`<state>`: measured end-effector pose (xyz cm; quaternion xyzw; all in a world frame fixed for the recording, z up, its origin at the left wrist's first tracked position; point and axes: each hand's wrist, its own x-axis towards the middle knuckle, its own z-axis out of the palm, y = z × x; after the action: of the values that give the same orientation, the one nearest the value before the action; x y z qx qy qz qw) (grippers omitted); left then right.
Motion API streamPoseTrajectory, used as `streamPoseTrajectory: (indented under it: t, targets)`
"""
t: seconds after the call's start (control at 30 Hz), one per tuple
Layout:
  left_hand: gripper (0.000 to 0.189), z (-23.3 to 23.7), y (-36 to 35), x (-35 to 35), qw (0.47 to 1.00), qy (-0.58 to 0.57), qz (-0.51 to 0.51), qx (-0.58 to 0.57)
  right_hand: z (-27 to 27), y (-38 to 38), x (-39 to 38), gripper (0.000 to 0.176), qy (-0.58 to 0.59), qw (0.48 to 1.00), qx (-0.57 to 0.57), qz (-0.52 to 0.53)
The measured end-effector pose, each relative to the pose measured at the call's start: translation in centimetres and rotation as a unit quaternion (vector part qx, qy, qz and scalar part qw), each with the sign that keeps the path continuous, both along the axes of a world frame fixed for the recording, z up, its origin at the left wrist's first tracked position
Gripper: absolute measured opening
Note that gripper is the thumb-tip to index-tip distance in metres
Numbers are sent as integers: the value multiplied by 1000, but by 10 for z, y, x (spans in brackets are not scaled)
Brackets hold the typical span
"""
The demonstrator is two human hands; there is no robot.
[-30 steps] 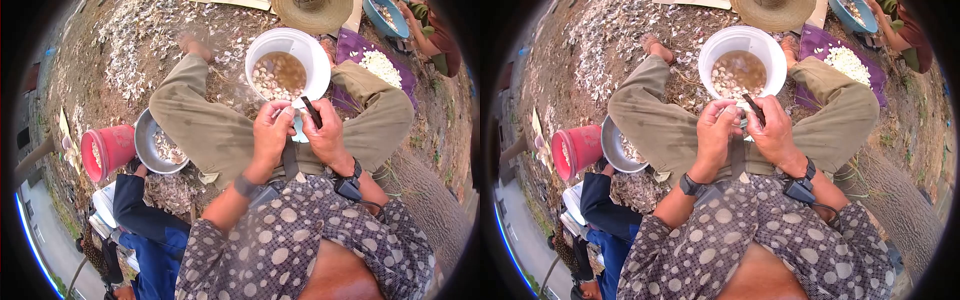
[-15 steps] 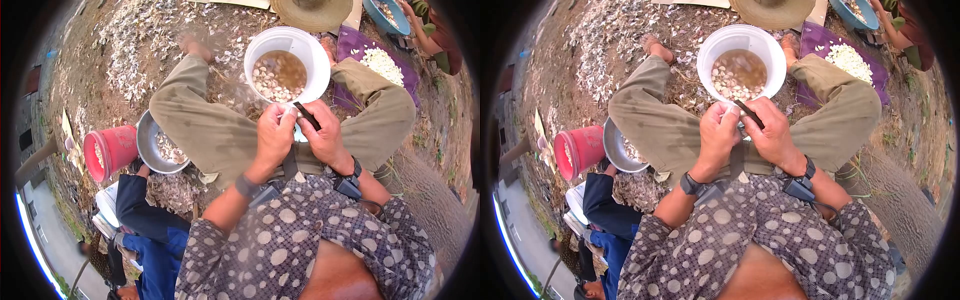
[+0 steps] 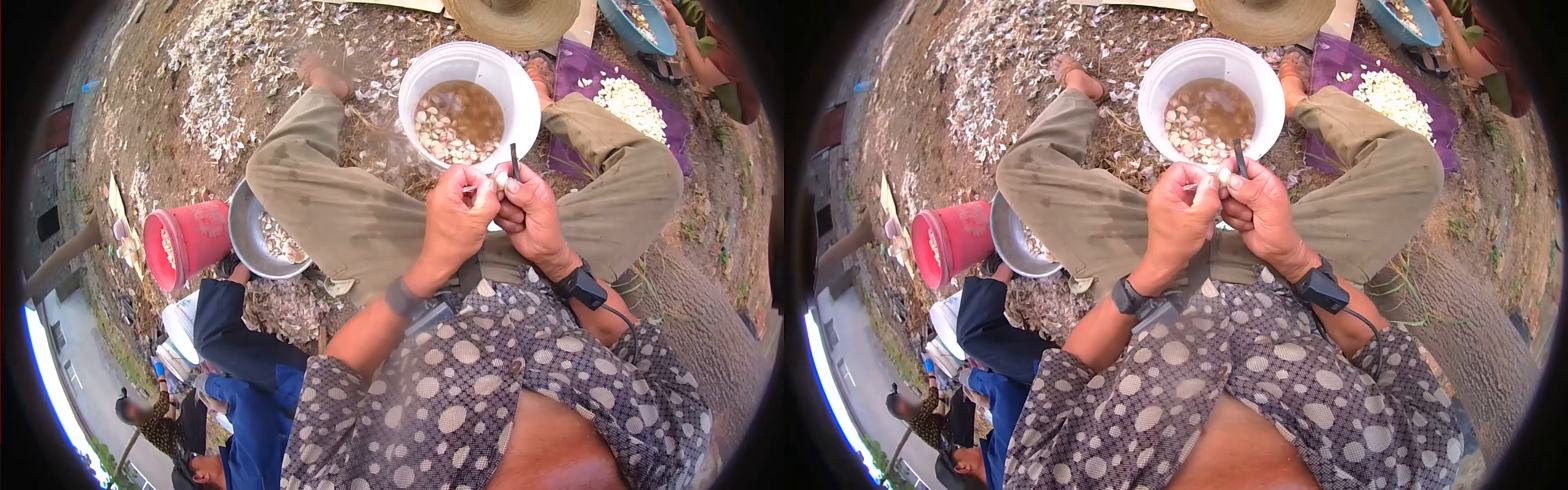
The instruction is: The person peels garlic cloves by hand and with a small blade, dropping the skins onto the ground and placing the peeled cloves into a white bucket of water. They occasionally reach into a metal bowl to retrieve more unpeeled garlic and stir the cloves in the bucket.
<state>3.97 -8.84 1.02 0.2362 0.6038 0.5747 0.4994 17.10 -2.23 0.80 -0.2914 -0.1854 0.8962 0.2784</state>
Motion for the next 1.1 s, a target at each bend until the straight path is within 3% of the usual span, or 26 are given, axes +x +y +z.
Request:
streamPoseTrajectory:
  t: [0.07, 0.17, 0.27, 0.37, 0.5, 0.7, 1.1]
  targets:
    - [9, -7, -1, 1, 996, 80, -29, 10, 0, 2, 2, 17, 16, 999, -33, -5]
    - [10, 16, 4, -4, 973, 212, -90, -19, 1, 5, 6, 19, -52, 998, 6, 36]
    - [10, 21, 6, -5, 972, 219, -82, -9, 14, 6, -1, 20, -140, 978, 154, 33]
    - [8, 25, 6, -8, 966, 217, -138, -10, 2, 19, 17, 20, -80, 988, 85, 104]
    - [8, 30, 8, -8, 954, 237, -185, 8, 14, 17, 19, 17, -73, 994, -28, 73]
    - [9, 38, 15, -5, 943, 261, -205, 12, 13, 13, 17, 20, -161, 986, 43, -22]
    - [7, 36, 19, -5, 969, 195, -153, 7, -8, 24, 20, 18, -145, 984, 5, -102]
